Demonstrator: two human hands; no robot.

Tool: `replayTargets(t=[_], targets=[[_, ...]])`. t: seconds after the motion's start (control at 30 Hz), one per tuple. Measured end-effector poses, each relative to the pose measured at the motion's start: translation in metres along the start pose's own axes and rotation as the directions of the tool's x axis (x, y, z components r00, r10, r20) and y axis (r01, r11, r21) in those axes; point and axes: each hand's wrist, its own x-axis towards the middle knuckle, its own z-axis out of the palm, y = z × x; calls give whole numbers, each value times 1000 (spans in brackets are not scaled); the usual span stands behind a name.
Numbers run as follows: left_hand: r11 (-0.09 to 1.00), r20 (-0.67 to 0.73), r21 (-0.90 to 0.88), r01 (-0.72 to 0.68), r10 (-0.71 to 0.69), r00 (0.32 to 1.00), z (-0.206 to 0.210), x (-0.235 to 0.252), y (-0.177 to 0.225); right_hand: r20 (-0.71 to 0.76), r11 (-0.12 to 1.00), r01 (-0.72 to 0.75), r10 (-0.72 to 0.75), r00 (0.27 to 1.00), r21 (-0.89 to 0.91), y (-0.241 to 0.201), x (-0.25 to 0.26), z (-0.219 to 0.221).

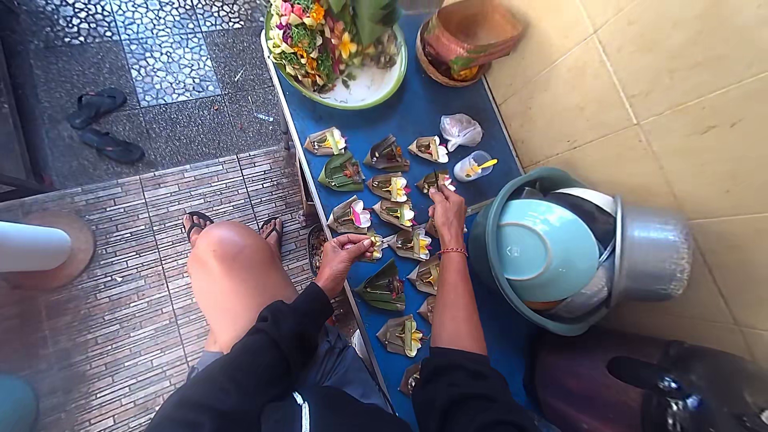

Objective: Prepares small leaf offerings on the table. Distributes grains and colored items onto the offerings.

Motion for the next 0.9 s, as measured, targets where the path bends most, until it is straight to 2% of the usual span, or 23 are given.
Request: replayTargets(t=[0.17, 0.27, 0.4, 0.5, 0.57, 0.7, 0.9], targets=[[1000, -4, 6, 6, -6, 1000, 0, -1, 0, -14, 999, -3, 2, 1000, -35, 8, 11, 1], [1000, -12, -2, 11, -11, 1000, 0, 0, 1, -31, 997, 65, -66, 997, -51, -5, -7, -7], [999, -13, -22, 24, -24, 1000, 2, 1, 0, 152, 970, 233, -242, 958, 77, -22, -82, -5], [1000, -29, -9, 12, -12, 999, 0, 1, 0, 298, 953, 202, -265, 917, 226, -30, -117, 13], [1000, -58, 3, -6, 7, 998, -1, 2, 0, 349, 950, 201, -278, 895, 240, -31, -137, 20], [999, -63, 41, -28, 30, 998, -4, 2, 0, 326, 941, 290, -334, 885, 176, -24, -159, 27], [998, 6, 56, -15, 15, 1000, -6, -2, 3, 212, 927, 325, -362, 908, 188, -28, -164, 29]])
